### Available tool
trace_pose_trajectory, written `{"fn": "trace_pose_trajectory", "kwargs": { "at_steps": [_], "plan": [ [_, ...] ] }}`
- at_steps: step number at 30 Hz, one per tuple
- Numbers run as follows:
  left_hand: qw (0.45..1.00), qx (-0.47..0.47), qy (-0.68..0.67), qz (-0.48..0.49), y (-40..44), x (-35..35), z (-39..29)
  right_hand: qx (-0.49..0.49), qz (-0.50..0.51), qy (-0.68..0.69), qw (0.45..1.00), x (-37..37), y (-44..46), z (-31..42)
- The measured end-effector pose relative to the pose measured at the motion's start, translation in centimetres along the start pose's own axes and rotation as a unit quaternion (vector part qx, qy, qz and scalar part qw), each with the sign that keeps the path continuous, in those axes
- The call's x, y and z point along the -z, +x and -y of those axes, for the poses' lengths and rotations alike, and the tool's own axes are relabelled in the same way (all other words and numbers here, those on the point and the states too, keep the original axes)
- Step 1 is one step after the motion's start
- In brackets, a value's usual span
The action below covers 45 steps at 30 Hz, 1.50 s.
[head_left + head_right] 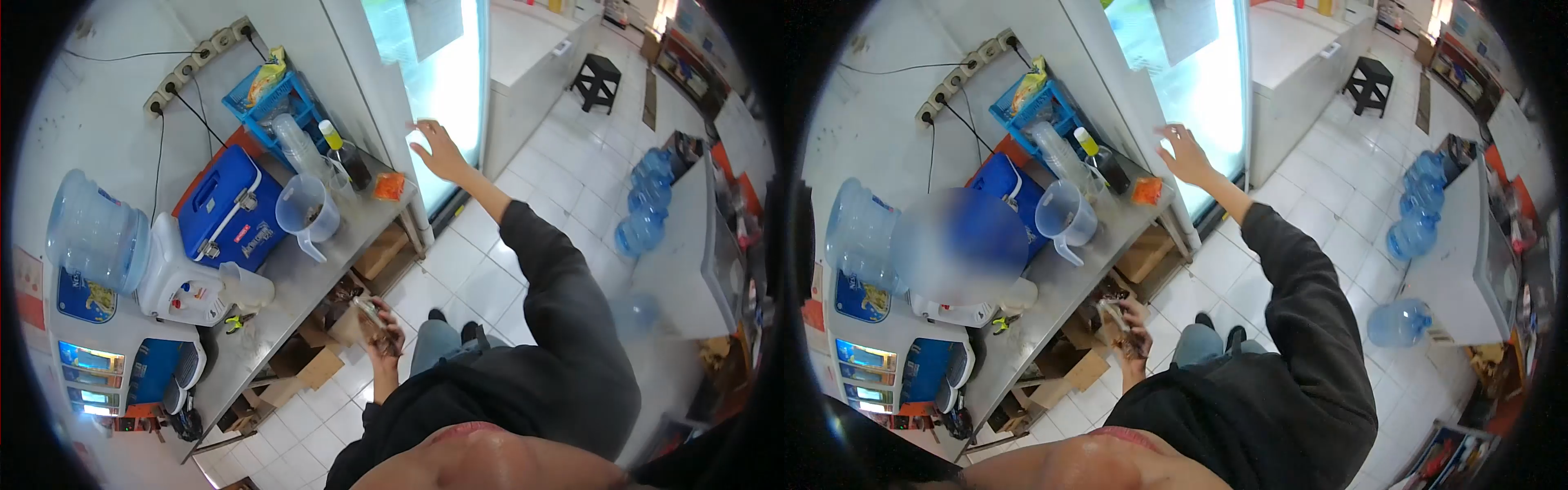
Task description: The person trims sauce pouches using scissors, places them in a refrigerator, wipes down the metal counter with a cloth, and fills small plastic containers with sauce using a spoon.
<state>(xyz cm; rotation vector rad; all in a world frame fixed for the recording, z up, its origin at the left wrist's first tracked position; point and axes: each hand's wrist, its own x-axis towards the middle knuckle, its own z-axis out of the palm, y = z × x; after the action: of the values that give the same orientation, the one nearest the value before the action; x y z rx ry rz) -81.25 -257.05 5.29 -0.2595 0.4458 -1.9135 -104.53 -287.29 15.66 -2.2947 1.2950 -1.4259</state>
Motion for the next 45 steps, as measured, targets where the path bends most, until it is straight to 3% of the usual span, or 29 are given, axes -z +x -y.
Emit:
{"fn": "trace_pose_trajectory", "kwargs": {
  "at_steps": [2, 4, 5, 7, 10, 13, 16, 20, 22, 24, 26, 28, 30, 31, 33, 34, 35, 36, 38, 40, 41, 42, 44, 45],
  "plan": [
    [0.997, -0.064, 0.027, 0.015, 0.7, -0.7, -1.0, -0.023, -0.035, 0.023, 0.999, -3.7, 7.0, -3.8],
    [0.996, -0.086, 0.030, 0.011, 1.9, -0.5, -2.7, -0.111, -0.197, 0.079, 0.971, -7.2, 11.5, -6.7],
    [0.993, -0.113, 0.023, 0.013, 2.0, -0.3, -3.2, -0.123, -0.196, 0.090, 0.969, -8.3, 11.6, -6.4],
    [0.988, -0.151, 0.012, 0.000, 3.6, -1.1, -4.0, -0.221, -0.142, 0.242, 0.934, -7.4, 14.1, -5.6],
    [0.993, -0.112, 0.044, 0.023, 6.8, -2.2, -4.7, -0.213, -0.154, 0.281, 0.923, -6.4, 14.0, -6.2],
    [0.990, -0.111, 0.084, -0.020, 10.6, -2.1, -5.8, -0.234, -0.152, 0.258, 0.925, -5.9, 13.7, -5.9],
    [0.991, -0.070, 0.085, -0.072, 14.6, -2.3, -6.3, -0.225, -0.162, 0.314, 0.908, -4.8, 12.5, -5.6],
    [0.975, -0.042, 0.176, -0.127, 20.6, -1.9, -6.5, -0.312, -0.207, 0.368, 0.851, -0.5, 8.1, -5.4],
    [0.965, 0.016, 0.194, -0.178, 24.0, -2.0, -5.9, -0.315, -0.302, 0.367, 0.821, 0.3, 4.8, -8.7],
    [0.958, 0.040, 0.232, -0.163, 27.0, -1.1, -5.8, -0.250, -0.340, 0.374, 0.826, 4.0, 2.9, -8.6],
    [0.943, 0.047, 0.283, -0.168, 30.0, -1.7, -4.7, -0.307, -0.386, 0.359, 0.792, 6.3, -1.9, -13.3],
    [0.948, 0.077, 0.275, -0.140, 33.4, -2.3, -3.8, -0.340, -0.360, 0.259, 0.829, 10.3, -5.9, -16.3],
    [0.899, -0.002, 0.409, -0.157, 36.8, -3.5, -2.2, -0.326, -0.325, 0.289, 0.840, 14.5, -6.8, -17.1],
    [0.894, 0.004, 0.411, -0.180, 39.2, -3.0, -2.9, -0.323, -0.311, 0.300, 0.842, 16.5, -6.7, -17.1],
    [0.846, -0.031, 0.501, -0.181, 43.9, -5.6, -1.9, -0.368, -0.422, 0.596, 0.575, 20.2, -5.3, -17.4],
    [0.788, -0.085, 0.584, -0.177, 46.2, -7.3, -1.6, -0.267, -0.262, 0.627, 0.683, 22.0, -6.3, -20.5],
    [0.756, -0.140, 0.630, -0.111, 48.7, -8.1, -2.1, -0.135, -0.107, 0.622, 0.764, 23.9, -7.3, -23.7],
    [0.647, -0.230, 0.724, -0.064, 50.5, -9.5, -1.6, -0.127, -0.074, 0.627, 0.765, 25.0, -6.9, -24.8],
    [0.436, -0.279, 0.856, -0.006, 53.7, -10.2, -3.1, -0.109, -0.006, 0.631, 0.768, 27.4, -5.9, -26.9],
    [0.339, -0.295, 0.893, -0.032, 56.4, -9.6, -4.4, -0.110, 0.006, 0.596, 0.796, 28.9, -5.5, -27.1],
    [0.172, -0.306, 0.930, -0.107, 57.7, -8.9, -5.9, -0.106, 0.008, 0.596, 0.796, 29.4, -5.6, -26.9],
    [0.165, -0.303, 0.934, -0.089, 57.9, -9.9, -5.0, -0.128, -0.037, 0.580, 0.804, 29.6, -5.8, -26.6],
    [0.081, -0.318, 0.936, -0.123, 59.2, -10.5, -5.1, -0.147, -0.084, 0.562, 0.810, 29.9, -5.5, -26.3],
    [-0.052, -0.406, 0.909, -0.081, 60.9, -8.7, -7.5, -0.140, -0.082, 0.560, 0.812, 30.1, -5.2, -26.2]
  ]
}}
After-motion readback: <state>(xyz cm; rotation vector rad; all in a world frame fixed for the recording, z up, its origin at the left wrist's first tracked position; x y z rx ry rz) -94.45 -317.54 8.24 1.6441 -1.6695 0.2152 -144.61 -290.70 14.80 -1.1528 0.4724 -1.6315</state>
